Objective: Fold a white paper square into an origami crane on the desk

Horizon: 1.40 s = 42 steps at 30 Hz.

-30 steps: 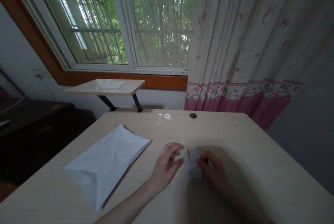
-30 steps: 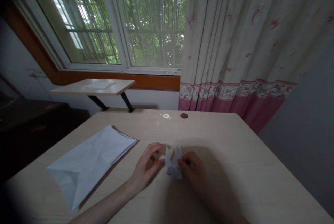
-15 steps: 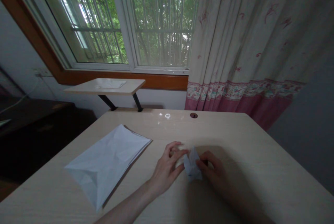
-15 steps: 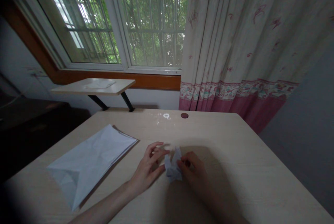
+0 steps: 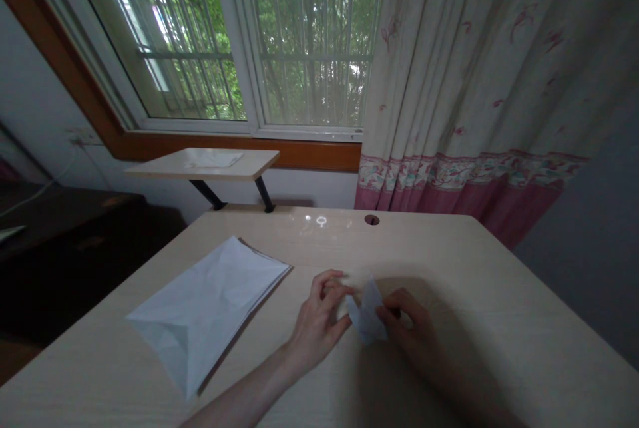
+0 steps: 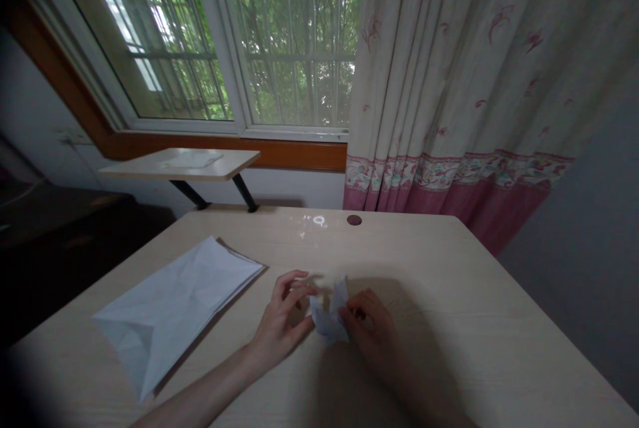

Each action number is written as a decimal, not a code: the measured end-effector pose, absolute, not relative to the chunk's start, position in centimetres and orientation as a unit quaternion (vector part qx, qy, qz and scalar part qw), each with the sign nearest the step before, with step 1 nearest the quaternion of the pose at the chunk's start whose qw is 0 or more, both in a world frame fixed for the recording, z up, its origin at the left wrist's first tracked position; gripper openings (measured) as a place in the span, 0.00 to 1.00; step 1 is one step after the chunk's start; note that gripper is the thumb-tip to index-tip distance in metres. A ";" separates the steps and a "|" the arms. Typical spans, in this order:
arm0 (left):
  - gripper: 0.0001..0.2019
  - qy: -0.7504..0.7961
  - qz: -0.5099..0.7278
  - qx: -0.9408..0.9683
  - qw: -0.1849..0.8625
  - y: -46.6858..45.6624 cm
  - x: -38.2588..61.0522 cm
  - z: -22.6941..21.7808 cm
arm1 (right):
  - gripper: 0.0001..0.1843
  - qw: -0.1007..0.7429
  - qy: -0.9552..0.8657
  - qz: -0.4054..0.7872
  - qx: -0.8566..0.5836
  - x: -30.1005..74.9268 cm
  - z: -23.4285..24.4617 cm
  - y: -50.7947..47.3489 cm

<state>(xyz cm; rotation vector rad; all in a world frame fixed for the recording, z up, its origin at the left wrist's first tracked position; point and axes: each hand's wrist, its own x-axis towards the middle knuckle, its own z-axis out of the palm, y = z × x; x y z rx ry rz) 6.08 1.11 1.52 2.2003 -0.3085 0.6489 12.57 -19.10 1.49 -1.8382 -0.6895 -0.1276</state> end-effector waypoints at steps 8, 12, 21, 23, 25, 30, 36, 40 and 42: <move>0.18 -0.126 0.294 0.870 0.375 1.2 5.7 1.3 | 0.11 0.558 -0.322 -0.083 -0.760 12.4 1.6 -19.1; 0.17 -0.137 0.315 0.863 0.370 1.2 5.6 1.1 | 0.10 0.553 -0.340 -0.098 -0.754 12.3 1.6 -19.0; 0.15 -0.160 0.335 0.854 0.365 1.2 5.5 1.2 | 0.08 0.544 -0.362 -0.123 -0.747 12.3 1.3 -19.1; 0.15 -0.164 0.341 0.852 0.362 1.3 5.5 1.2 | 0.09 0.540 -0.365 -0.122 -0.748 12.3 1.4 -19.1; 0.14 -0.168 0.348 0.851 0.356 1.3 5.5 1.1 | 0.09 0.538 -0.365 -0.125 -0.749 12.2 1.5 -19.1; 0.12 -0.168 0.363 0.845 0.355 1.3 5.6 1.2 | 0.09 0.540 -0.360 -0.141 -0.748 12.2 1.5 -19.1; 0.08 -0.152 0.368 0.854 0.334 1.2 5.6 1.5 | 0.09 0.536 -0.353 -0.146 -0.753 12.3 1.3 -19.2; 0.07 -0.138 0.365 0.865 0.316 1.3 5.7 1.4 | 0.09 0.536 -0.358 -0.146 -0.750 12.3 1.2 -19.3; 0.07 -0.134 0.356 0.869 0.316 1.3 5.7 1.4 | 0.09 0.538 -0.361 -0.150 -0.747 12.4 1.2 -19.3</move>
